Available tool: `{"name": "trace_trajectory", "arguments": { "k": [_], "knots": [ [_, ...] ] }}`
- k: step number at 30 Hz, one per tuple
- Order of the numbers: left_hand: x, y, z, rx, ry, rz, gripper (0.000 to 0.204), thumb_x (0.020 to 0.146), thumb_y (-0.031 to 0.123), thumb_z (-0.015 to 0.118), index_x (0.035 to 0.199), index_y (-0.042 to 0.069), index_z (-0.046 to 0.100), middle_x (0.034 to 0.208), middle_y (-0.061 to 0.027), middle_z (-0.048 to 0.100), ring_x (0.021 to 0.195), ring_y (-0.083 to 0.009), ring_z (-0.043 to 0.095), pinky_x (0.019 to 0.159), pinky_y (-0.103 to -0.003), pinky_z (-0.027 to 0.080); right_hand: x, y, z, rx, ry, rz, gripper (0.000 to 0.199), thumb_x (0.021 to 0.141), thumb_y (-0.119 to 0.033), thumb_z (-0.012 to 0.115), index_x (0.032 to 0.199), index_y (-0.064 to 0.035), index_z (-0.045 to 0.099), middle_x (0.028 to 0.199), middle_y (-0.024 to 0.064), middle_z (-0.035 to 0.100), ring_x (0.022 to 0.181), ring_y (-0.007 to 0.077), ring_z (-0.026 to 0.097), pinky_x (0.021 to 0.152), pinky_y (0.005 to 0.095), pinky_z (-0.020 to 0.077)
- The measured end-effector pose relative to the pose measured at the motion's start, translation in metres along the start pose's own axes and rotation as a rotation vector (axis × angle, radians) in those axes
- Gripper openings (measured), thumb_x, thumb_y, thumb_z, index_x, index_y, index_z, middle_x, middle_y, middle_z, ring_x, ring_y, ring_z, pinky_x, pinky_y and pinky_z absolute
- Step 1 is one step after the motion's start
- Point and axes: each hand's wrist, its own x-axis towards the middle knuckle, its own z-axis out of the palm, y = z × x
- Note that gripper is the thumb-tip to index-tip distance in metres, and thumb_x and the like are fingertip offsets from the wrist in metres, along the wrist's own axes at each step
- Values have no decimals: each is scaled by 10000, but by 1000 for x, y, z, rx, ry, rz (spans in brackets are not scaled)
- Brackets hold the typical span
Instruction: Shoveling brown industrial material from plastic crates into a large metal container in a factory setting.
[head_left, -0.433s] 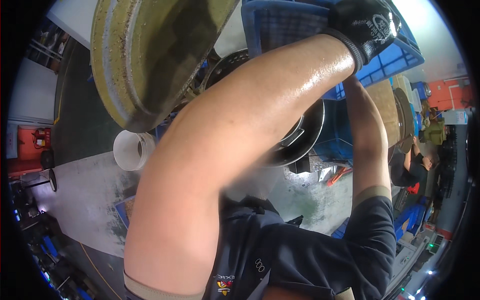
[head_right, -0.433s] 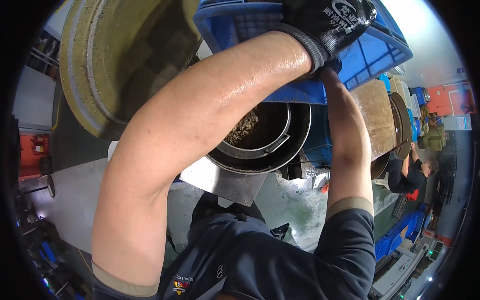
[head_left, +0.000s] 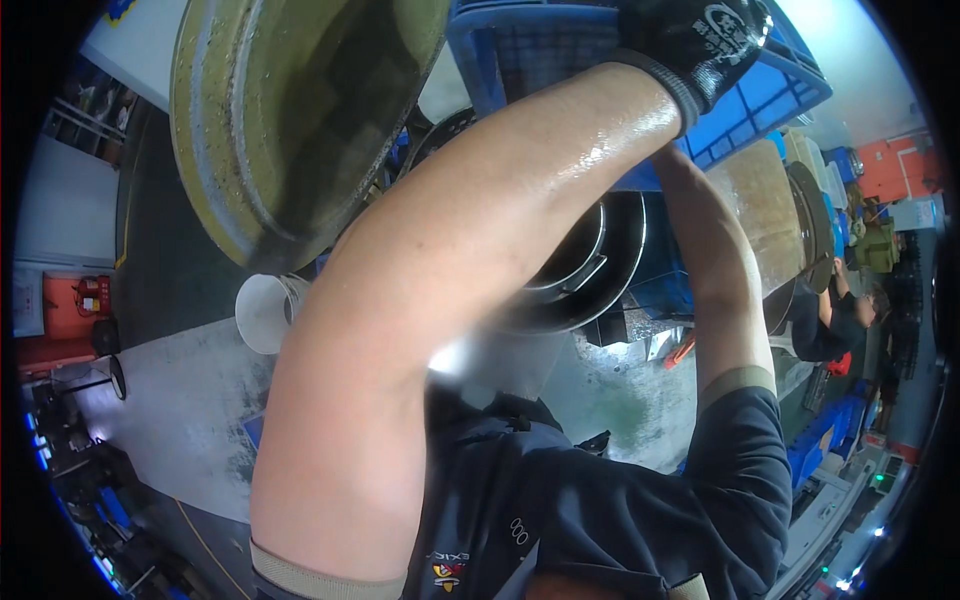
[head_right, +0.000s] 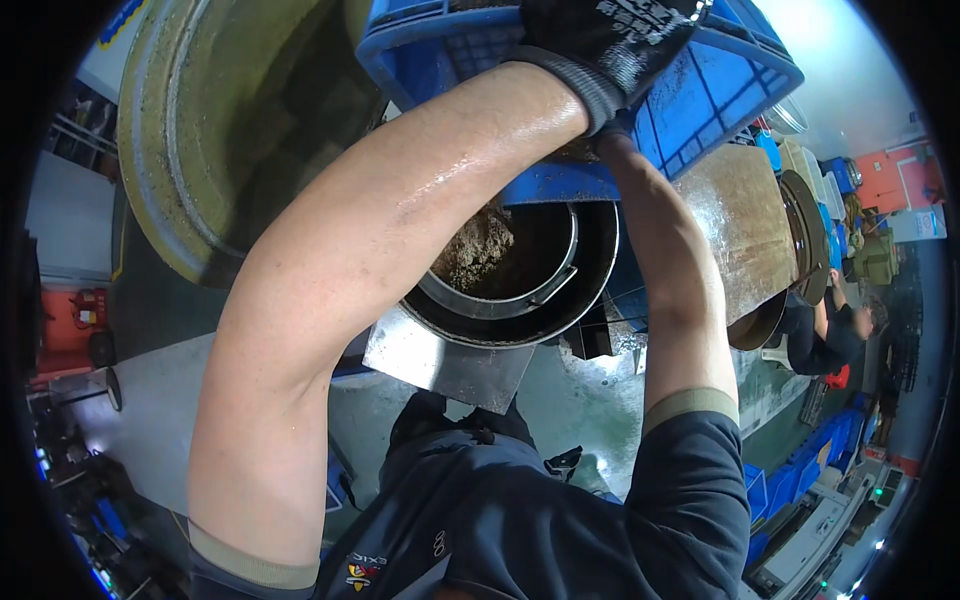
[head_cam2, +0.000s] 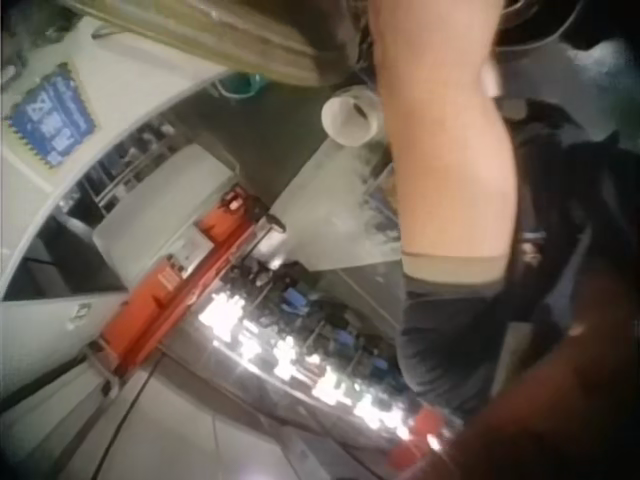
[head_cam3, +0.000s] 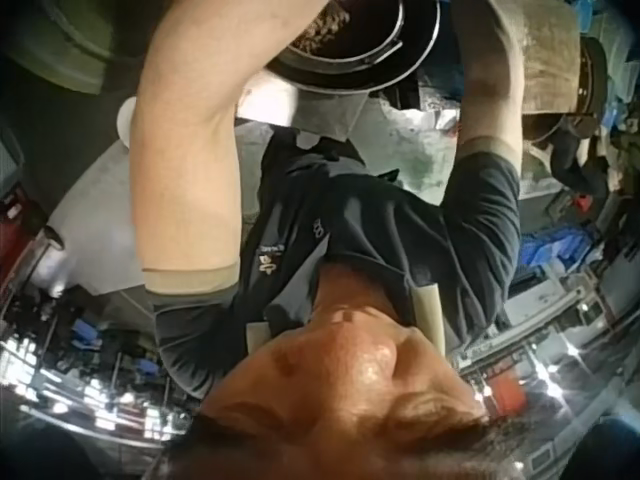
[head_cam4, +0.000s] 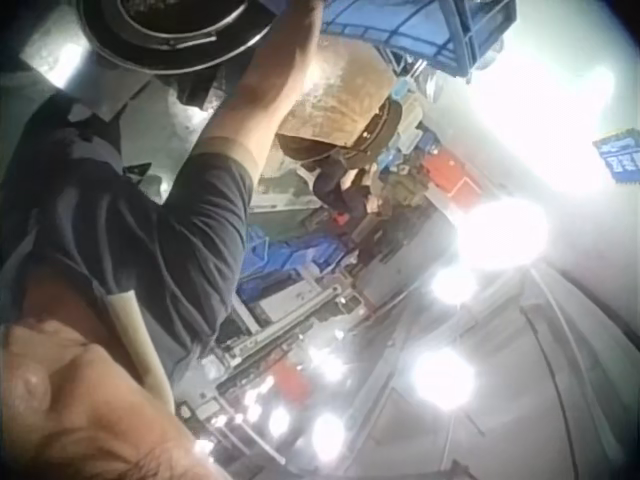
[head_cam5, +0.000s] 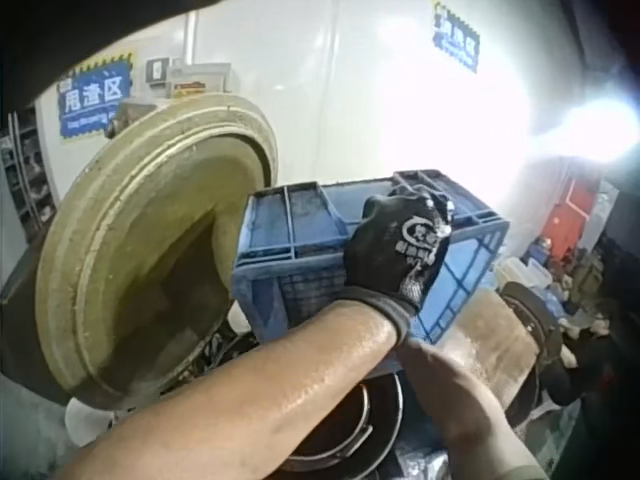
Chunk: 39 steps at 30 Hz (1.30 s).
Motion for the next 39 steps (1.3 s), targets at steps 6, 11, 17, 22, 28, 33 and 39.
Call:
{"name": "trace_trajectory", "arguments": {
  "k": [6,11,17,22,28,33,39],
  "knots": [
    [16,21,-18,143,-83,94,151,815,120,523,747,99,656,648,-121,643,568,-255,653,555,-375,521,-23,-26,-56,933,-281,-68,440,1042,-235,370,1456,-88,336,1529,90,298,1379,158,330,1158,387,231],
    [11,16,-16,231,-221,105,138,821,113,528,814,85,662,713,-128,655,655,-251,671,598,-381,532,-112,-213,-63,-176,-133,-375,615,889,-529,481,1379,-157,479,1434,92,462,1320,244,427,1114,365,296],
    [15,20,-28,215,-208,109,137,825,114,526,834,86,659,740,-128,658,691,-249,673,613,-381,533,-136,-205,-215,-311,-33,-229,396,836,-425,553,1049,-135,718,1077,131,686,990,327,657,855,401,520],
    [21,34,-27,153,-209,111,138,828,115,524,851,86,657,763,-129,659,722,-247,674,625,-381,534,-122,-115,-207,-340,149,-74,243,774,-281,577,789,-95,733,801,173,693,745,335,681,677,432,541],
    [16,22,-34,143,-280,101,133,842,125,516,886,92,638,836,-129,656,822,-245,665,651,-377,531,-154,-184,-153,-223,112,-350,274,816,-258,525,818,-55,709,812,218,676,769,352,678,716,460,528],
    [13,26,-16,223,-205,114,115,840,140,526,847,92,630,763,-115,643,723,-253,658,611,-377,514,-115,-145,-234,-331,198,22,296,822,-289,538,893,-66,718,941,204,692,873,338,684,780,450,530],
    [11,10,-4,198,-93,223,104,804,144,547,807,101,641,749,-122,649,718,-249,662,615,-375,518,-74,-133,-201,-193,366,146,343,834,-324,554,1027,-85,708,1022,183,688,985,339,661,849,428,519]
  ]
}}
